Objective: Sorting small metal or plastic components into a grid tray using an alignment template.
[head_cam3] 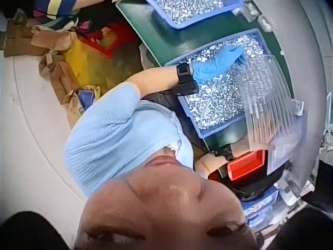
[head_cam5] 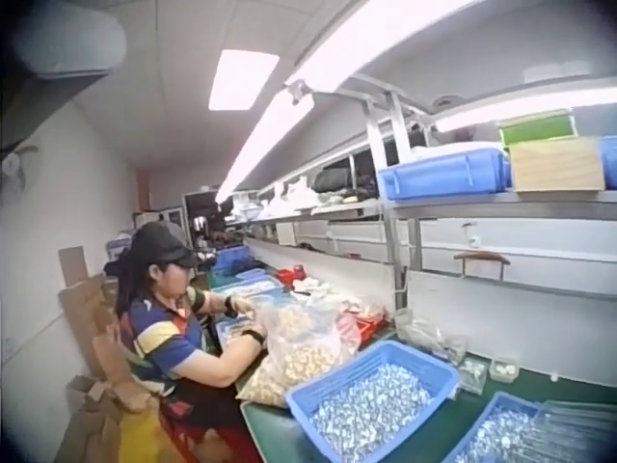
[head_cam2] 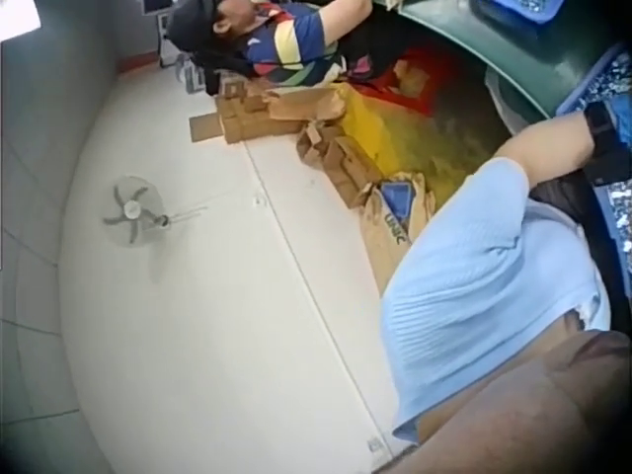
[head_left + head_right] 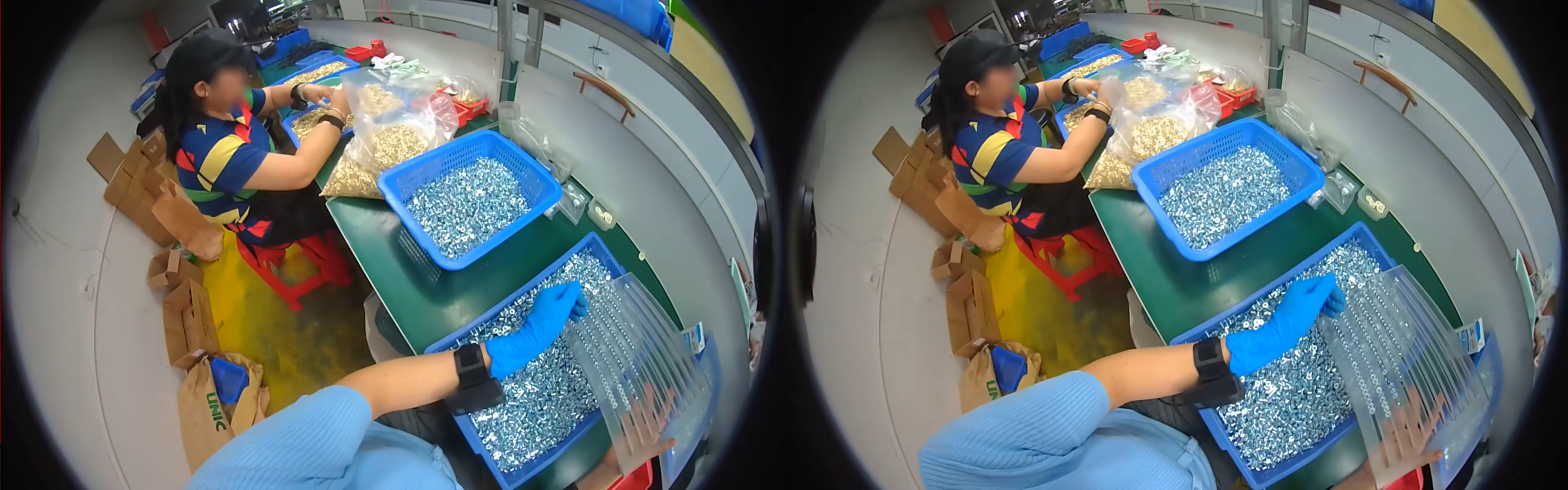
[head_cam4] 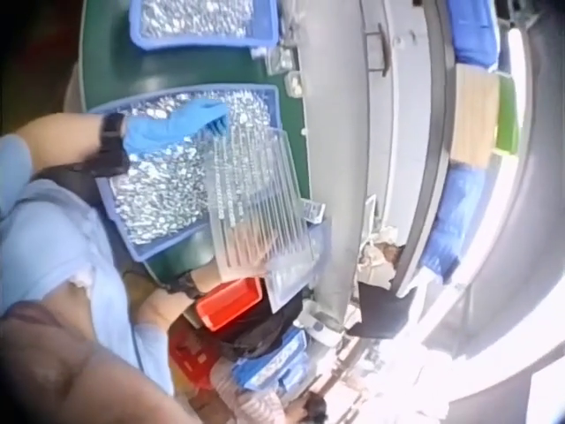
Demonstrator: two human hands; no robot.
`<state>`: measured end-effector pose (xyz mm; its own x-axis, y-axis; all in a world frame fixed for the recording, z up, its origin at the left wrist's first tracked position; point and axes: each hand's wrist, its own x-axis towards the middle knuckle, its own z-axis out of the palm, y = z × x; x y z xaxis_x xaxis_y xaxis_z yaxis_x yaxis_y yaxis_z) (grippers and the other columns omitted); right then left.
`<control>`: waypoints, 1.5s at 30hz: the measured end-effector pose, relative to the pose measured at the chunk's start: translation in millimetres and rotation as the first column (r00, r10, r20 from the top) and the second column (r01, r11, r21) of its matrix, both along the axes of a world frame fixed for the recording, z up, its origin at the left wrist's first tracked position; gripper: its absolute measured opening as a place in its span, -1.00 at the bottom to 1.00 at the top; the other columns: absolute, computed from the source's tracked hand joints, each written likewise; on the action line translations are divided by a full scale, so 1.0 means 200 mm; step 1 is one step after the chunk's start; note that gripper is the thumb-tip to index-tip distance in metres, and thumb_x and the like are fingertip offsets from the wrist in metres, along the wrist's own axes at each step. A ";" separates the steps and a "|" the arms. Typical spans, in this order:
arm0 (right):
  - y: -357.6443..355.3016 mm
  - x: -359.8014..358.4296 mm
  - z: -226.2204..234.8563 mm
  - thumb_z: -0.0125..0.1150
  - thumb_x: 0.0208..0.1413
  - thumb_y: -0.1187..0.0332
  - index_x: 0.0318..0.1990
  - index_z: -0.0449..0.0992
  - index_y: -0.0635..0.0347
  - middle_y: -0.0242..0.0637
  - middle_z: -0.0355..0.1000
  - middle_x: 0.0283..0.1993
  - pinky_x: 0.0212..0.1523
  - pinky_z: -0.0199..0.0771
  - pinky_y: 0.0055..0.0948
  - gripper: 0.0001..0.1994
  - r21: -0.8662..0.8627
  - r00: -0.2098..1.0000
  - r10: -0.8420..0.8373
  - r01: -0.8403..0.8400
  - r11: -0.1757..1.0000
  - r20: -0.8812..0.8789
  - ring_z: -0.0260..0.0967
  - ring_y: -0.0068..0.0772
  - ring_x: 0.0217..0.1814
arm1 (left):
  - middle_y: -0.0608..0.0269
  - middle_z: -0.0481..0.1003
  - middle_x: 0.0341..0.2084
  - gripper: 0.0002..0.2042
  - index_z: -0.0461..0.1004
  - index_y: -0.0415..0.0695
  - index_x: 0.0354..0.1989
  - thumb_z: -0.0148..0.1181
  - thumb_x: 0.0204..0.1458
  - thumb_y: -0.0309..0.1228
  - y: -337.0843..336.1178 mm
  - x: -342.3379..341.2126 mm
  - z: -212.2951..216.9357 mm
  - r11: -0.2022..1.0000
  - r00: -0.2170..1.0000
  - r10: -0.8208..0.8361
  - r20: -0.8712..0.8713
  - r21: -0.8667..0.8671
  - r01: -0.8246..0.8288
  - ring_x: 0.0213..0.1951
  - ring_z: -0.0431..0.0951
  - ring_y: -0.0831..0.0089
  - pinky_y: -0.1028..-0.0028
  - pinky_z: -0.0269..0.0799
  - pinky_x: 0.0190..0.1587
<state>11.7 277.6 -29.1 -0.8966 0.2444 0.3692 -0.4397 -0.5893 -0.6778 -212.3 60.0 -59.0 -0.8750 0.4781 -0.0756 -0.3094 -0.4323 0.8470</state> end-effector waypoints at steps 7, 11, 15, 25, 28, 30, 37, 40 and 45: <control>0.06 -0.06 -0.02 -0.06 0.09 -0.05 0.33 -0.50 -0.01 0.27 -0.49 0.35 0.13 0.05 0.33 -0.15 0.037 0.985 0.165 -0.163 0.986 -0.047 0.05 0.32 0.23 | 0.22 0.47 -0.55 -0.64 0.43 -0.26 -0.43 -0.15 0.20 -0.21 -0.05 -0.18 0.00 0.978 0.982 0.190 -0.011 0.091 -0.188 -0.51 0.49 0.49 0.49 0.44 -0.43; 0.08 -0.01 -0.06 -0.08 0.10 -0.05 0.33 -0.49 0.02 0.29 -0.48 0.34 0.12 0.05 0.34 -0.15 0.011 0.982 0.175 -0.174 0.985 -0.065 0.06 0.29 0.22 | 0.22 0.46 -0.55 -0.64 0.41 -0.25 -0.46 -0.15 0.20 -0.21 -0.04 -0.17 -0.06 0.970 0.976 0.210 -0.060 0.133 -0.201 -0.53 0.48 0.51 0.52 0.44 -0.47; 0.10 0.00 -0.23 -0.09 0.07 -0.12 0.33 -0.45 0.08 0.34 -0.39 0.32 0.18 -0.05 0.26 -0.12 -0.156 0.964 0.158 -0.194 0.969 -0.214 0.00 0.28 0.25 | 0.21 0.46 -0.55 -0.64 0.41 -0.24 -0.47 -0.15 0.20 -0.21 -0.04 -0.26 -0.05 0.980 0.980 0.184 -0.072 0.088 -0.177 -0.53 0.48 0.51 0.54 0.43 -0.49; -0.09 -0.02 -0.07 -0.07 0.05 -0.17 0.33 -0.26 0.24 0.15 0.00 0.28 0.32 -0.22 0.03 -0.12 -0.153 0.959 0.168 -0.206 0.966 -0.229 0.06 0.07 0.26 | 0.19 0.46 -0.53 -0.65 0.40 -0.23 -0.46 -0.14 0.20 -0.20 -0.05 -0.25 -0.03 0.983 0.985 0.171 -0.026 0.064 -0.169 -0.52 0.48 0.49 0.54 0.44 -0.48; -0.04 -0.02 -0.16 -0.06 0.04 -0.16 0.33 -0.38 0.17 0.33 -0.19 0.28 0.28 -0.16 0.13 -0.09 -0.290 0.943 0.152 -0.240 0.926 -0.297 -0.05 0.24 0.29 | 0.20 0.45 -0.54 -0.65 0.39 -0.23 -0.47 -0.13 0.20 -0.21 -0.05 -0.23 -0.01 0.983 0.986 0.167 -0.021 0.075 -0.165 -0.52 0.48 0.50 0.54 0.44 -0.48; 0.00 -0.02 -0.18 -0.05 0.04 -0.16 0.33 -0.44 0.13 0.42 -0.29 0.28 0.26 -0.13 0.18 -0.07 -0.355 0.935 0.138 -0.257 0.899 -0.328 -0.11 0.32 0.30 | 0.21 0.45 -0.57 -0.65 0.38 -0.22 -0.50 -0.13 0.20 -0.21 -0.05 -0.24 -0.01 0.982 0.986 0.164 -0.029 0.103 -0.160 -0.53 0.48 0.50 0.55 0.45 -0.49; -0.10 -0.01 -0.03 -0.16 0.11 -0.14 0.34 -0.40 0.09 0.39 -0.22 0.29 0.02 0.29 0.16 -0.17 -0.120 0.978 -0.211 0.209 0.970 0.001 0.24 0.26 0.08 | 0.08 0.34 -0.05 -0.60 0.24 -0.17 0.05 0.01 0.13 -0.20 -0.03 -0.18 0.03 0.991 0.973 0.070 -0.220 -0.094 -0.093 -0.15 0.45 0.34 0.45 0.44 -0.22; 0.00 -0.03 -0.15 -0.13 0.11 -0.12 0.34 -0.37 0.10 0.46 -0.29 0.27 -0.07 0.41 0.03 -0.18 -0.141 0.995 0.005 -0.019 0.990 -0.095 0.29 0.21 0.01 | 0.09 0.14 0.16 -0.43 0.11 -0.11 0.22 0.14 0.04 -0.28 -0.08 -0.10 0.16 0.977 0.811 0.132 -0.570 -0.064 -0.204 -0.05 0.39 0.31 0.39 0.41 -0.12; -0.07 0.01 -0.11 -0.18 0.12 -0.16 0.34 -0.29 0.14 0.42 -0.12 0.25 -0.39 0.52 -0.31 -0.20 -0.191 0.958 -0.271 0.285 0.939 0.095 0.40 -0.05 -0.13 | 0.23 0.05 0.24 -0.25 0.02 0.05 0.28 0.29 -0.11 -0.46 -0.08 -0.03 0.23 0.988 0.647 0.121 -0.753 0.026 -0.155 -0.01 0.35 0.32 0.40 0.35 -0.07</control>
<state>14.4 262.9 -51.5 -0.8030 0.5502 0.2290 -0.5638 -0.5769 -0.5910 -219.0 44.3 -12.7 -0.6967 0.3586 0.6213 0.4990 -0.3800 0.7788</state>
